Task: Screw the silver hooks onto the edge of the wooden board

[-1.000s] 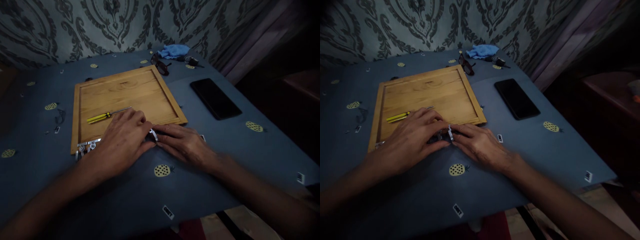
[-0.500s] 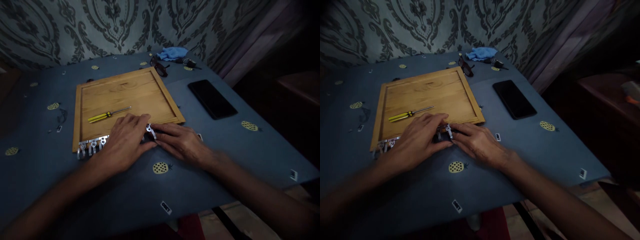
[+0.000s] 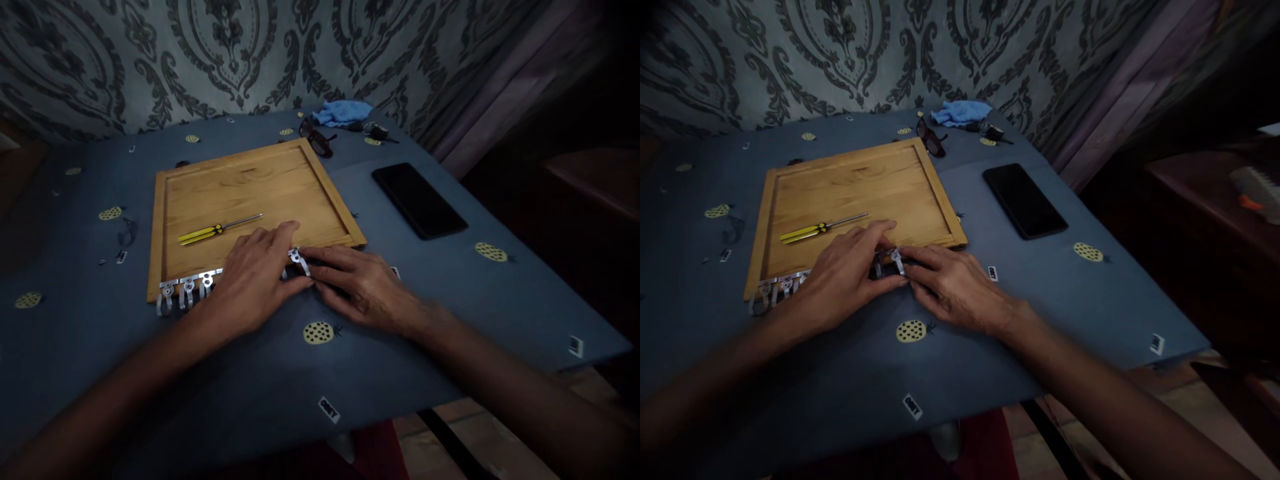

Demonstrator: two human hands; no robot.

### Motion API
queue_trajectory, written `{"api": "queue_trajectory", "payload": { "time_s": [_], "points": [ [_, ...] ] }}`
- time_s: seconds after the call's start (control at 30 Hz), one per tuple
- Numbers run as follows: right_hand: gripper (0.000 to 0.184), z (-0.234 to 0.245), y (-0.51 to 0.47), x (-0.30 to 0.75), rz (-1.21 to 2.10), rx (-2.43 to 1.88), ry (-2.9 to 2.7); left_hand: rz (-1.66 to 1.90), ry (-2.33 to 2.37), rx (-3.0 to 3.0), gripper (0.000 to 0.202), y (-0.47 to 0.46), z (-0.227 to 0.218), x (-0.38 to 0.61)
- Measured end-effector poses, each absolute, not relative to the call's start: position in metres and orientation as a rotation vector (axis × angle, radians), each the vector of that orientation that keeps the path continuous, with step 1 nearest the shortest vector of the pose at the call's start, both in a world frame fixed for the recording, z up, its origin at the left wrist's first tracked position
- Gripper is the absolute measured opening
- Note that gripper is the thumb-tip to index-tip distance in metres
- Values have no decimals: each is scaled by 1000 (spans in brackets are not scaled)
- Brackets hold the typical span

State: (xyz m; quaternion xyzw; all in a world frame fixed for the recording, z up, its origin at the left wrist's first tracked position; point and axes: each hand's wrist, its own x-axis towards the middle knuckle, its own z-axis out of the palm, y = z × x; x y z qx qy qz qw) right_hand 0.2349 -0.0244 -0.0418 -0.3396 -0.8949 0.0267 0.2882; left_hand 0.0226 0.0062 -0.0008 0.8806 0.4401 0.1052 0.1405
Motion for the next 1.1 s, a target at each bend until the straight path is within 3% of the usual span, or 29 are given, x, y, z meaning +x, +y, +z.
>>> {"api": "queue_trajectory", "payload": {
  "time_s": [0.3, 0.57, 0.73, 0.93, 1.1],
  "points": [
    [25, -43, -25, 236, 125, -959, -2397, 302, 1303, 2506, 69, 6, -1, 27],
    [28, -44, -24, 235, 66, -936, -2388, 278, 1317, 2477, 54, 6, 2, 29],
    [33, -43, -24, 243, 179, -931, -2296, 206, 1325, 2435, 56, 6, 8, 30],
    [27, 24, 13, 229, 132, -1038, -2052, 191, 1314, 2440, 53, 6, 12, 29],
    [27, 61, 80, 150, 320, -1007, -2648, 175, 1304, 2498, 59, 7, 10, 30]
  ]
}}
